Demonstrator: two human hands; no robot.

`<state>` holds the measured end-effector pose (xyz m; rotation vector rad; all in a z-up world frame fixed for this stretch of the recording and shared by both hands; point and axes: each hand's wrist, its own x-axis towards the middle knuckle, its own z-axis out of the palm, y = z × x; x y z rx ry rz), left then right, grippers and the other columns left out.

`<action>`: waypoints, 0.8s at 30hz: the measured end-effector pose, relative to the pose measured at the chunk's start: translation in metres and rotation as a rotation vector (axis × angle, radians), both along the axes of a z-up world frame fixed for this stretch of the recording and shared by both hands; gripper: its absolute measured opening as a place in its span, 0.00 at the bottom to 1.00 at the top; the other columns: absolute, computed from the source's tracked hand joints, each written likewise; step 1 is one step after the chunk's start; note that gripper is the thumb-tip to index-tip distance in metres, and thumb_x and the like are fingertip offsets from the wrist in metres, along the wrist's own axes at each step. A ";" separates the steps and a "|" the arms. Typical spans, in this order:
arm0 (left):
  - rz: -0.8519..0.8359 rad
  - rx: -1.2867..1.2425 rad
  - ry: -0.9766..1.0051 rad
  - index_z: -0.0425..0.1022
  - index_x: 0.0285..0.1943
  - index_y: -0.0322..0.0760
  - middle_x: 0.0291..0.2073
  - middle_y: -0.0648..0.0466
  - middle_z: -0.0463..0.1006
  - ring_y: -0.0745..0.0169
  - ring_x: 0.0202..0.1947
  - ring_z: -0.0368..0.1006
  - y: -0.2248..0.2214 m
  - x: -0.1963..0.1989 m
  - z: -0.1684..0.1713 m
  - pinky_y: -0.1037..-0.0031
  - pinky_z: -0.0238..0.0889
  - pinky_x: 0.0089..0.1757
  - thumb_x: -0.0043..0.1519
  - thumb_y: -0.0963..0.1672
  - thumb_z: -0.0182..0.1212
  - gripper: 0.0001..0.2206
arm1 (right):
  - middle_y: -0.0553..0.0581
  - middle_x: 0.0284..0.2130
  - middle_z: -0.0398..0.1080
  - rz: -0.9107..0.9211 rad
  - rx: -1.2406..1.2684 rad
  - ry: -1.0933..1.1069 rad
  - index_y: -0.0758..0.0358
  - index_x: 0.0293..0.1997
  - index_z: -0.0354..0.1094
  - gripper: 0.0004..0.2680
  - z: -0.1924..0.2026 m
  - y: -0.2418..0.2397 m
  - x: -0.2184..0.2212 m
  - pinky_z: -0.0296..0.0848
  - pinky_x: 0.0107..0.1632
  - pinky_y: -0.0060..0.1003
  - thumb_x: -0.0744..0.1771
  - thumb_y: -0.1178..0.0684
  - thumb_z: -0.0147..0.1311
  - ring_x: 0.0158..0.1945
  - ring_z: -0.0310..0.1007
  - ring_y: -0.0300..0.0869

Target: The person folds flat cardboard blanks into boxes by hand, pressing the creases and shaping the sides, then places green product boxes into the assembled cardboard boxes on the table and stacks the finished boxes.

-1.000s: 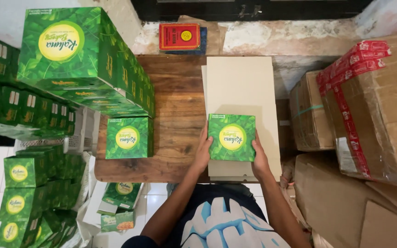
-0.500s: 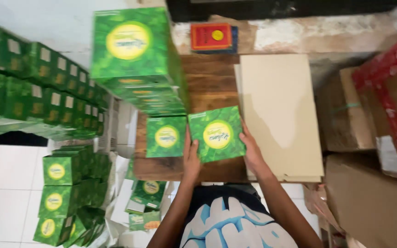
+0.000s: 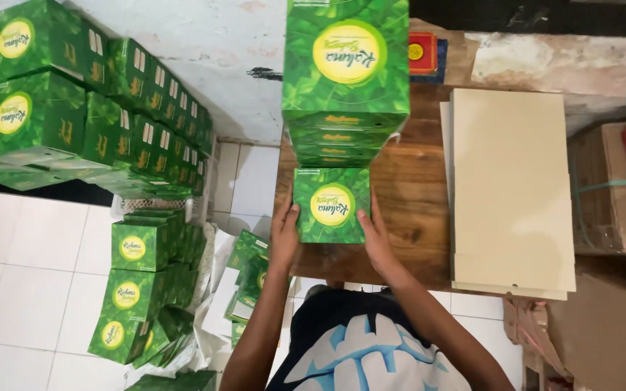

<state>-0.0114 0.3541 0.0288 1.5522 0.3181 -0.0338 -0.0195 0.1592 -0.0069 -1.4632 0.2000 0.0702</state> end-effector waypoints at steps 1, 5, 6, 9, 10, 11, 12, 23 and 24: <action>-0.003 -0.004 0.002 0.65 0.75 0.47 0.70 0.44 0.66 0.48 0.72 0.57 0.003 0.001 -0.005 0.56 0.52 0.67 0.69 0.42 0.49 0.22 | 0.67 0.76 0.39 -0.003 -0.004 0.002 0.58 0.80 0.38 0.26 -0.003 0.004 0.000 0.42 0.75 0.54 0.72 0.46 0.47 0.78 0.38 0.56; -0.032 0.047 0.029 0.66 0.74 0.53 0.69 0.48 0.69 0.51 0.71 0.60 0.006 0.012 -0.031 0.59 0.55 0.66 0.69 0.45 0.52 0.21 | 0.65 0.76 0.41 -0.030 -0.073 -0.024 0.57 0.79 0.39 0.25 -0.013 0.009 -0.001 0.42 0.76 0.52 0.72 0.48 0.45 0.78 0.37 0.53; -0.058 0.089 0.091 0.67 0.74 0.59 0.69 0.52 0.69 0.55 0.71 0.61 0.006 0.016 -0.038 0.62 0.55 0.66 0.69 0.48 0.54 0.21 | 0.65 0.76 0.41 -0.033 -0.074 -0.019 0.57 0.79 0.39 0.25 -0.016 0.009 -0.001 0.42 0.76 0.53 0.72 0.49 0.45 0.78 0.38 0.53; -0.114 0.137 0.159 0.64 0.74 0.64 0.70 0.54 0.67 0.55 0.71 0.60 0.008 0.021 -0.039 0.62 0.53 0.67 0.69 0.49 0.54 0.22 | 0.68 0.76 0.42 -0.045 -0.066 0.012 0.58 0.79 0.38 0.25 -0.025 0.009 -0.001 0.43 0.76 0.56 0.72 0.49 0.45 0.78 0.38 0.57; -0.114 0.137 0.161 0.64 0.74 0.64 0.70 0.54 0.67 0.55 0.71 0.60 0.007 0.020 -0.036 0.62 0.53 0.67 0.69 0.49 0.54 0.22 | 0.68 0.76 0.42 -0.045 -0.067 0.014 0.58 0.79 0.38 0.25 -0.029 0.009 -0.001 0.43 0.76 0.56 0.72 0.49 0.45 0.78 0.38 0.57; -0.114 0.145 0.190 0.64 0.74 0.66 0.70 0.55 0.68 0.55 0.71 0.60 0.006 0.020 -0.032 0.62 0.52 0.68 0.68 0.51 0.54 0.22 | 0.67 0.75 0.44 -0.058 -0.054 0.016 0.58 0.79 0.39 0.25 -0.032 0.010 -0.001 0.44 0.75 0.55 0.72 0.49 0.47 0.77 0.41 0.55; -0.113 0.154 0.220 0.65 0.73 0.68 0.70 0.56 0.68 0.56 0.71 0.61 0.005 0.019 -0.028 0.62 0.51 0.68 0.68 0.52 0.54 0.22 | 0.67 0.74 0.46 -0.071 -0.041 0.017 0.58 0.79 0.40 0.26 -0.036 0.010 0.000 0.46 0.75 0.55 0.71 0.50 0.48 0.77 0.44 0.54; -0.055 -0.171 -0.012 0.61 0.77 0.43 0.72 0.39 0.62 0.46 0.72 0.55 0.005 0.008 -0.035 0.56 0.53 0.67 0.70 0.44 0.54 0.24 | 0.70 0.73 0.46 -0.071 -0.066 0.048 0.59 0.79 0.40 0.27 -0.038 0.007 0.003 0.46 0.75 0.56 0.71 0.49 0.51 0.76 0.45 0.56; -0.067 -0.114 0.024 0.62 0.76 0.44 0.72 0.38 0.62 0.43 0.73 0.54 0.005 0.008 -0.025 0.55 0.51 0.68 0.69 0.45 0.55 0.24 | 0.70 0.74 0.44 -0.067 -0.049 0.045 0.59 0.79 0.39 0.27 -0.037 0.006 0.003 0.44 0.75 0.57 0.71 0.50 0.51 0.77 0.42 0.57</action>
